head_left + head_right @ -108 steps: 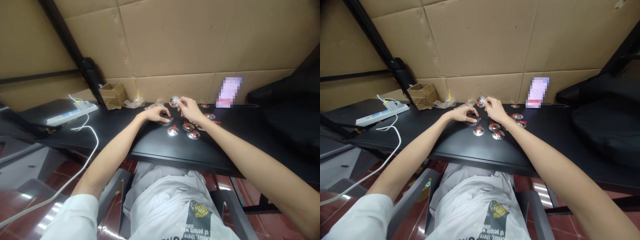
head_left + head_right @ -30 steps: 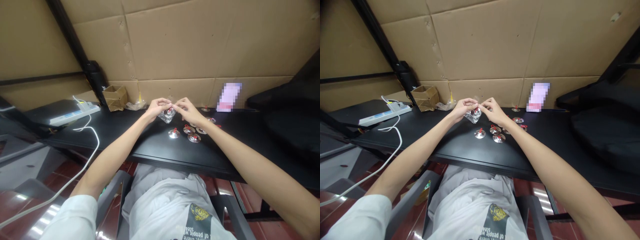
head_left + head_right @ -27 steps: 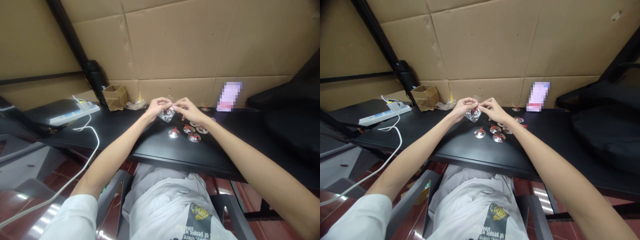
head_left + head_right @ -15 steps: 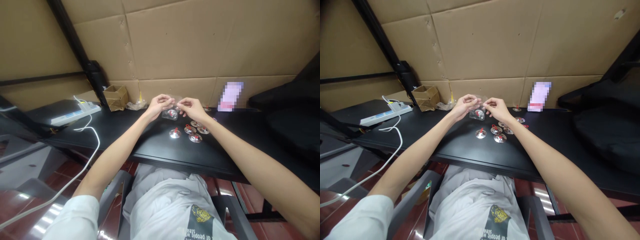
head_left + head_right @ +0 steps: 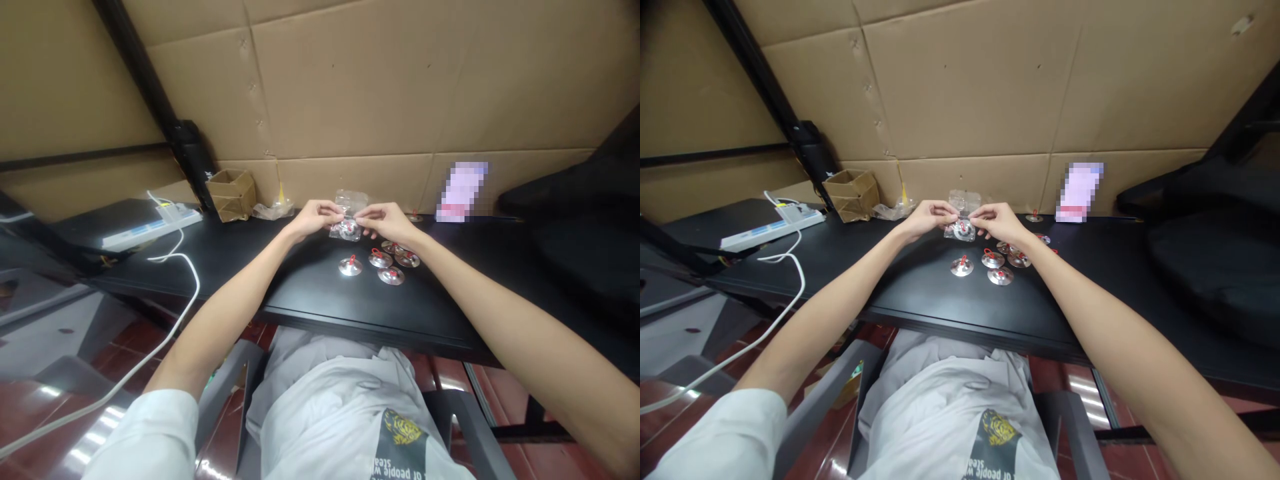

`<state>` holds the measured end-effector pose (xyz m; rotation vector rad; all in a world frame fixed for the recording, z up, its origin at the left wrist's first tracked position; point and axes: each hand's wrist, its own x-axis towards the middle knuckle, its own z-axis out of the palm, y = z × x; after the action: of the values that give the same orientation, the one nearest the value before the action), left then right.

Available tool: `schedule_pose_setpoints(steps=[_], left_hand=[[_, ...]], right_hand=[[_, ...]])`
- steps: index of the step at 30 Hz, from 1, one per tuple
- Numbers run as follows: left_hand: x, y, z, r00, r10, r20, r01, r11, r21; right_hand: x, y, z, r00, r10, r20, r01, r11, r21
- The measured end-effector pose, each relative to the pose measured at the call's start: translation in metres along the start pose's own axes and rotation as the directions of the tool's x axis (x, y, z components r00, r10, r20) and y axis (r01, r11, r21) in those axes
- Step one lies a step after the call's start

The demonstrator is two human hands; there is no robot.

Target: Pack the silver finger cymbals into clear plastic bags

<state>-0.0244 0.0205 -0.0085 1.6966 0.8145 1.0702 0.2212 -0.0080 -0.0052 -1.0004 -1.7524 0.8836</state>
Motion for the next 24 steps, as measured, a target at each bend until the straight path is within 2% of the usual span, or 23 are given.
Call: schedule_pose_setpoints(steps=[4, 7, 11, 19, 24], left_hand=[[0.0004, 0.0013, -0.0025, 0.998, -0.051, -0.028, 0.048, 0.996, -0.073], [-0.0012, 0.0042, -0.004, 0.999, -0.032, -0.032, 0.028, 0.992, -0.12], [-0.0033, 0.008, -0.0046, 0.999, 0.026, 0.046, -0.018, 0.985, -0.172], [-0.0017, 0.009, -0.0011, 0.997, 0.031, 0.073, -0.018, 0.983, -0.182], [-0.0034, 0.0093, 0.0039, 0.999, 0.036, 0.0, -0.035, 0.991, -0.126]], right_hand=[[0.0001, -0.003, -0.0018, 0.997, 0.006, -0.072, -0.004, 0.999, 0.04], [-0.0001, -0.0063, -0.0027, 0.995, 0.005, -0.101, 0.004, 0.995, 0.096], [-0.0001, -0.0063, -0.0051, 0.995, -0.013, -0.095, 0.028, 0.987, 0.157], [0.0003, -0.0063, -0.0072, 0.995, 0.018, -0.094, 0.004, 0.973, 0.23], [-0.0037, -0.009, -0.0028, 0.995, 0.003, -0.099, 0.02, 0.973, 0.23]])
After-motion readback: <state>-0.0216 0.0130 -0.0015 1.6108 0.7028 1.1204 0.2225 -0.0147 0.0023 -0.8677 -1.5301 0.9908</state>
